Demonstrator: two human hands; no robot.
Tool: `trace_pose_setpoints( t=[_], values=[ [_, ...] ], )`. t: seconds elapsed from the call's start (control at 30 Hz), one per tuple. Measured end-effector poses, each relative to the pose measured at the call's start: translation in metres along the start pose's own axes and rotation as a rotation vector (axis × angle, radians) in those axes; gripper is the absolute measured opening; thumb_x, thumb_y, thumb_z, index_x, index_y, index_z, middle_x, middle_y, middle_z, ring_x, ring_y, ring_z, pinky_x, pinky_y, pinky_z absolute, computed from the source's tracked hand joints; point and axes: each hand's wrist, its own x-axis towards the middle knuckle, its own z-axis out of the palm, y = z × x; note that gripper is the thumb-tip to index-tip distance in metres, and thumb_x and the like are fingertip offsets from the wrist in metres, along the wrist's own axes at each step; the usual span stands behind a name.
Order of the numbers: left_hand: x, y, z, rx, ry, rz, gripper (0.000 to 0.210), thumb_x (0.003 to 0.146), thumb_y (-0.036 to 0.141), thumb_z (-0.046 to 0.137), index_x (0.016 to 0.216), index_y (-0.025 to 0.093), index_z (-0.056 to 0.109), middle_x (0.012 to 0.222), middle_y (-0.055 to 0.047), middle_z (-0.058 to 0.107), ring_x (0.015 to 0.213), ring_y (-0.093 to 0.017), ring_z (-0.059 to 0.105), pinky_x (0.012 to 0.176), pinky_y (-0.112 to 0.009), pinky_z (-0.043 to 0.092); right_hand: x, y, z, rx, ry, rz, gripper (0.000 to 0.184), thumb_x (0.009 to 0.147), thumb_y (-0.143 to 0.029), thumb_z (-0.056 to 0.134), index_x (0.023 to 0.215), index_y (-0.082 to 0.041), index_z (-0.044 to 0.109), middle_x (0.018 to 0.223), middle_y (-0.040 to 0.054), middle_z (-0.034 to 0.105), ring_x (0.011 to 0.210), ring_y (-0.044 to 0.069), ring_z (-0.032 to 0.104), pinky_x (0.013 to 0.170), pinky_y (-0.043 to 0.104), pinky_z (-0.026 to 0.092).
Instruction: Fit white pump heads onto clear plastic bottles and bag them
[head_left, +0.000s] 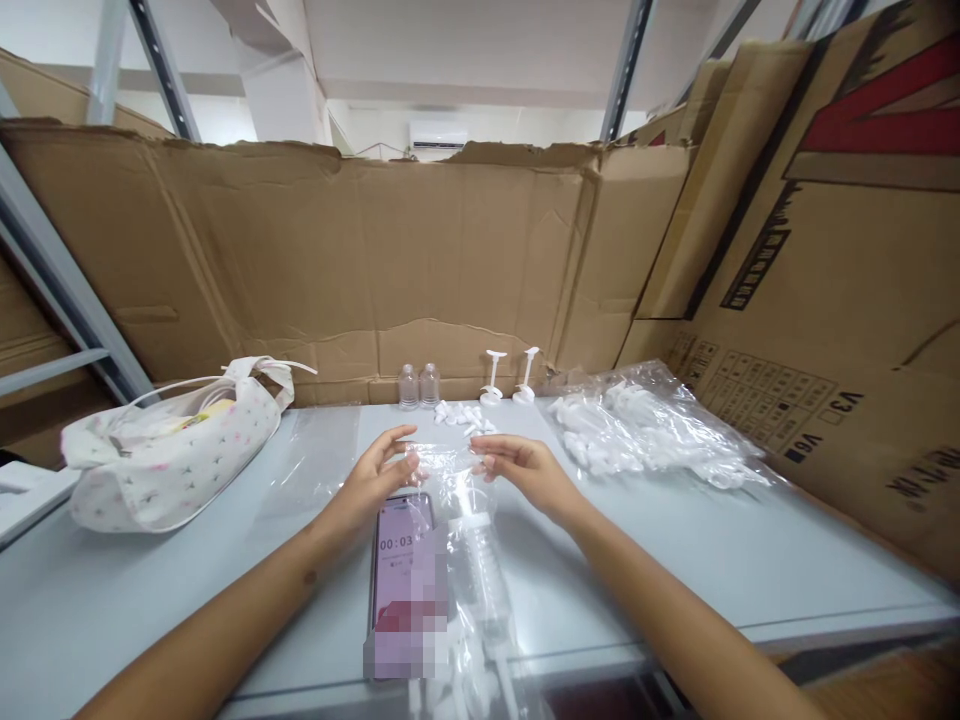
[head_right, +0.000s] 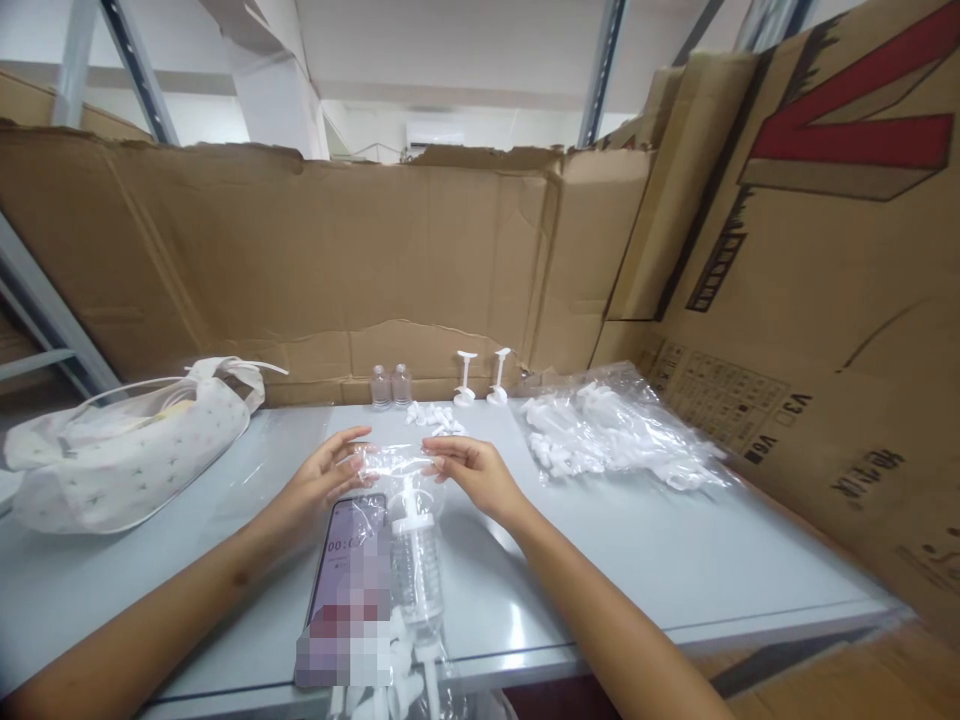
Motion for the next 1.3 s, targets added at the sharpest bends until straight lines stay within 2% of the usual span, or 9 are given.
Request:
trace_pose_setpoints(
  t=[0.17, 0.33, 0.53, 0.73, 0.8, 0.93, 1.03, 1.13, 1.3],
  values=[
    [-0.004, -0.001, 0.010, -0.214, -0.217, -0.255, 0.037, 0.085, 0.041, 0.056, 0.111, 0.014, 0.058, 0.116, -0.013, 0.058, 0.090, -0.023, 0.065, 0.084, -0.037, 0.050, -0.001, -0.005, -0.001, -0.024, -0.015, -0.014, 0.025, 0.074, -0.029, 0.066, 0.098, -0.022, 0.069, 0.103, 0.0063, 0.070, 0.078, 0.019, 0.068, 0.072, 0.037, 0.053],
    [-0.004, 0.004, 0.018, -0.217, -0.142, -0.292, 0.031, 0.089, 0.031, 0.050, 0.115, 0.015, 0.056, 0.111, -0.013, 0.062, 0.084, -0.024, 0.068, 0.074, -0.037, 0.055, -0.002, -0.011, -0.007, 0.006, -0.069, -0.001, 0.030, 0.076, -0.034, 0.067, 0.104, -0.023, 0.066, 0.103, 0.0064, 0.069, 0.078, 0.018, 0.067, 0.074, 0.036, 0.053],
    [0.009, 0.024, 0.018, -0.289, -0.011, -0.245, 0.028, 0.092, 0.027, 0.044, 0.115, 0.016, 0.054, 0.113, -0.014, 0.063, 0.079, -0.022, 0.069, 0.069, -0.035, 0.057, -0.005, -0.020, -0.015, 0.152, -0.072, 0.067, 0.058, 0.080, -0.050, 0.059, 0.131, -0.028, 0.043, 0.123, 0.0114, 0.057, 0.091, 0.021, 0.065, 0.081, 0.040, 0.052],
    [0.031, 0.038, 0.018, -0.395, 0.057, -0.088, 0.025, 0.093, 0.026, 0.041, 0.109, 0.015, 0.056, 0.115, -0.014, 0.062, 0.089, -0.022, 0.068, 0.079, -0.039, 0.056, -0.030, -0.015, 0.003, -0.141, -0.149, 0.111, 0.095, 0.068, -0.047, 0.073, 0.143, -0.027, 0.019, 0.135, 0.0153, 0.045, 0.121, 0.029, 0.046, 0.093, 0.044, 0.044],
    [0.036, 0.043, 0.023, -0.401, 0.045, -0.051, 0.025, 0.093, 0.027, 0.041, 0.107, 0.014, 0.057, 0.115, -0.014, 0.062, 0.090, -0.022, 0.067, 0.079, -0.039, 0.056, -0.035, -0.011, 0.012, -0.187, -0.129, 0.043, 0.090, 0.068, -0.040, 0.075, 0.141, -0.028, 0.023, 0.137, 0.0121, 0.043, 0.123, 0.028, 0.044, 0.098, 0.043, 0.039],
    [0.042, 0.049, 0.037, -0.336, -0.050, 0.078, 0.031, 0.093, 0.034, 0.042, 0.117, 0.019, 0.055, 0.121, -0.013, 0.060, 0.096, -0.022, 0.065, 0.081, -0.039, 0.055, -0.034, -0.013, 0.013, -0.204, 0.028, 0.021, 0.056, 0.072, -0.039, 0.069, 0.119, -0.021, 0.046, 0.114, 0.0087, 0.059, 0.105, 0.026, 0.056, 0.088, 0.041, 0.045],
    [0.048, 0.049, 0.039, -0.214, -0.089, 0.181, 0.047, 0.090, 0.048, 0.044, 0.131, 0.024, 0.044, 0.133, -0.013, 0.050, 0.107, -0.025, 0.059, 0.083, -0.040, 0.054, -0.031, -0.027, -0.007, -0.286, 0.182, 0.083, 0.052, 0.070, -0.042, 0.067, 0.113, -0.021, 0.046, 0.098, 0.0058, 0.063, 0.091, 0.025, 0.061, 0.077, 0.037, 0.049],
    [0.061, 0.040, 0.027, 0.051, -0.045, 0.234, 0.056, 0.088, 0.049, 0.045, 0.136, 0.022, 0.034, 0.137, -0.016, 0.044, 0.112, -0.026, 0.055, 0.086, -0.039, 0.051, -0.028, -0.044, -0.047, -0.529, 0.412, 0.145, 0.056, 0.069, -0.049, 0.064, 0.114, -0.020, 0.045, 0.081, 0.0030, 0.063, 0.072, 0.023, 0.062, 0.063, 0.033, 0.048],
    [0.090, 0.011, -0.013, 0.681, 0.125, 0.277, 0.047, 0.086, 0.034, 0.052, 0.129, 0.017, 0.043, 0.134, -0.017, 0.046, 0.118, -0.027, 0.050, 0.098, -0.042, 0.040, -0.023, -0.066, -0.127, -1.116, 0.793, 0.167, 0.055, 0.075, -0.048, 0.058, 0.116, -0.011, 0.051, 0.105, 0.0147, 0.063, 0.089, 0.025, 0.060, 0.070, 0.030, 0.044]
  ],
)
